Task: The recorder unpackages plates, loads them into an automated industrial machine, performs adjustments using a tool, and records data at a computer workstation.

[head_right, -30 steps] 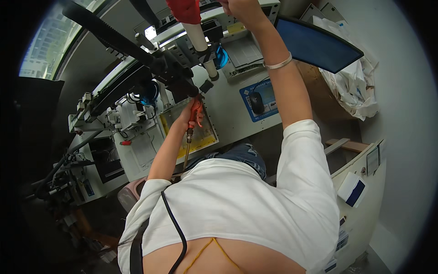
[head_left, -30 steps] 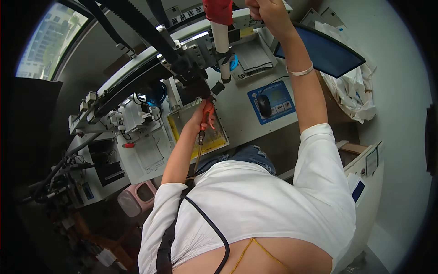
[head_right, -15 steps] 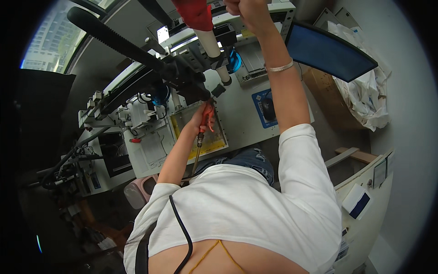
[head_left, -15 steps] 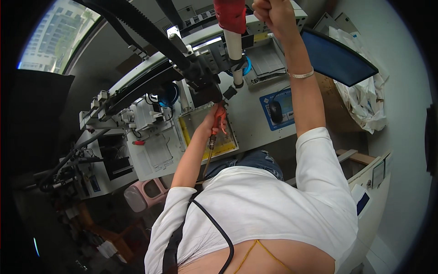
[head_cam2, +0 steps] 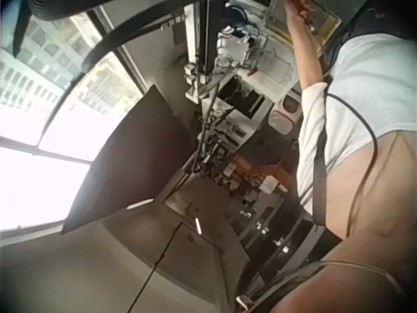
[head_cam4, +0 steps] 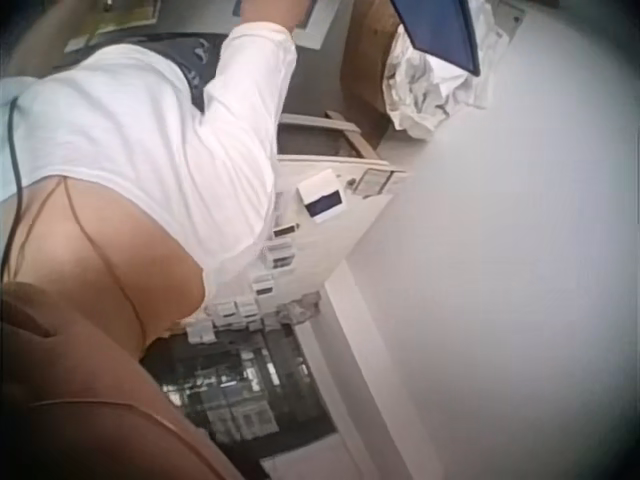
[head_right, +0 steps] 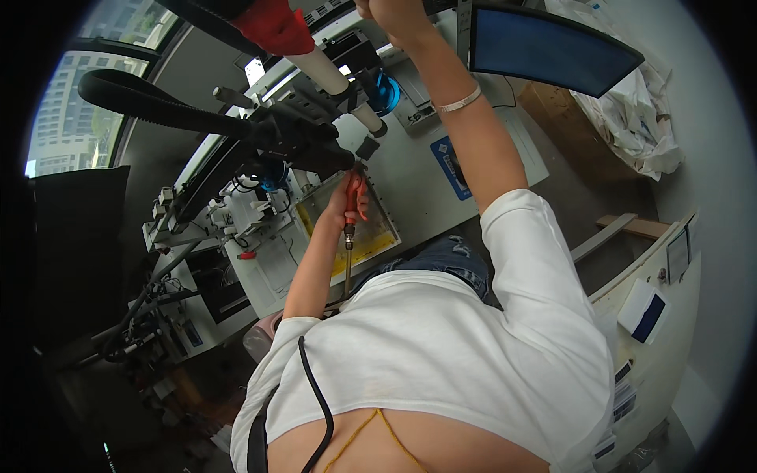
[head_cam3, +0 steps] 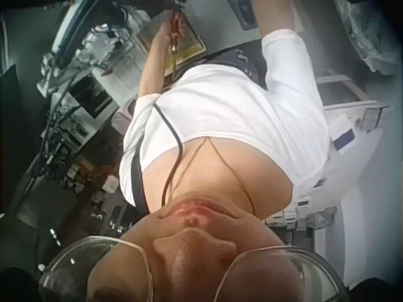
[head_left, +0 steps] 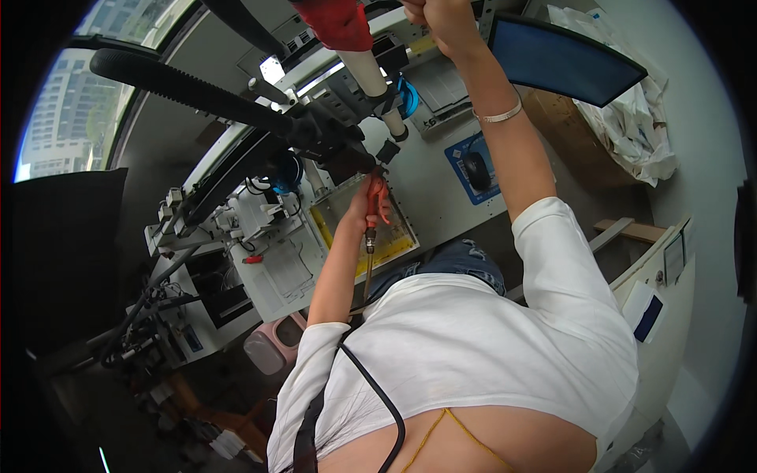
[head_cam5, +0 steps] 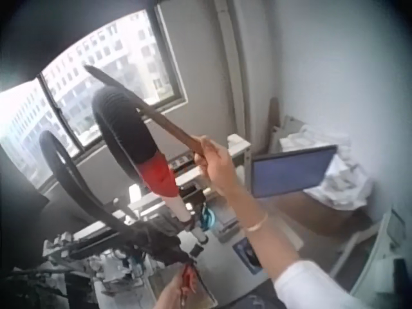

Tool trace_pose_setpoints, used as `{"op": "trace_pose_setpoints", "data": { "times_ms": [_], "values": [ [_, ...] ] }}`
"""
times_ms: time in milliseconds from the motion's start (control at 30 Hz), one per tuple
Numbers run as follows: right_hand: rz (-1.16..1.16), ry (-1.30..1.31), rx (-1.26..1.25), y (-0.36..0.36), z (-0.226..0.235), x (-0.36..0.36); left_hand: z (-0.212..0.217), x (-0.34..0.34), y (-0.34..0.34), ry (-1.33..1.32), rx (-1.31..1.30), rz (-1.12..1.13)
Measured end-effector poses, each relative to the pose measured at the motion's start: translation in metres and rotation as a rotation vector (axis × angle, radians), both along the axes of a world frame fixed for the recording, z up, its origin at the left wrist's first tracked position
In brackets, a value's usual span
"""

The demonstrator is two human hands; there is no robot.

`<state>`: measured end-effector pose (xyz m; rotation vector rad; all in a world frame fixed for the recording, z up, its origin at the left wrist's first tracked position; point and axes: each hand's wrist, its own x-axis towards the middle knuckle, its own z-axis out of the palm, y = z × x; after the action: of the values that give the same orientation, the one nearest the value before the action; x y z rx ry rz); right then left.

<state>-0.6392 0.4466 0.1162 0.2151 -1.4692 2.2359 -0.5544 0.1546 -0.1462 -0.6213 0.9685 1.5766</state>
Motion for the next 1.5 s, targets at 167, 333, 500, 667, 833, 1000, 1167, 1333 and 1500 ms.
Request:
{"op": "trace_pose_setpoints", "data": {
  "times_ms": [167, 333, 500, 667, 833, 1000, 1167, 1333, 1500],
  "values": [
    [0.122, 0.001, 0.155, -0.007, -0.005, 0.008, -0.004, -0.005, 0.002, 0.008, -0.023, -0.030],
    [0.187, 0.089, 0.151, 0.001, -0.011, 0.012, -0.017, -0.015, -0.010, -0.050, -0.043, -0.051],
    [0.193, 0.121, 0.129, -0.004, -0.011, 0.020, -0.027, -0.018, -0.012, -0.077, 0.024, -0.060],
    [0.004, 0.002, 0.016, 0.002, -0.009, 0.019, -0.017, -0.016, -0.007, -0.082, 0.012, -0.048],
    [-0.205, -0.187, -0.060, -0.004, -0.001, 0.021, -0.014, -0.012, -0.012, -0.038, -0.004, -0.041],
    [-0.004, 0.035, 0.070, -0.012, -0.002, 0.009, -0.013, -0.013, -0.003, -0.028, 0.017, -0.053],
    [0.108, 0.172, 0.293, -0.006, -0.009, 0.013, -0.012, -0.012, -0.007, -0.059, 0.015, -0.034],
    [0.188, 0.078, 0.273, -0.016, -0.011, 0.017, -0.012, -0.009, -0.013, -0.025, 0.037, -0.005],
    [0.085, 0.069, -0.230, 0.014, -0.015, 0.028, 0.002, -0.003, -0.001, 0.153, -0.060, -0.039]
  ]
}}
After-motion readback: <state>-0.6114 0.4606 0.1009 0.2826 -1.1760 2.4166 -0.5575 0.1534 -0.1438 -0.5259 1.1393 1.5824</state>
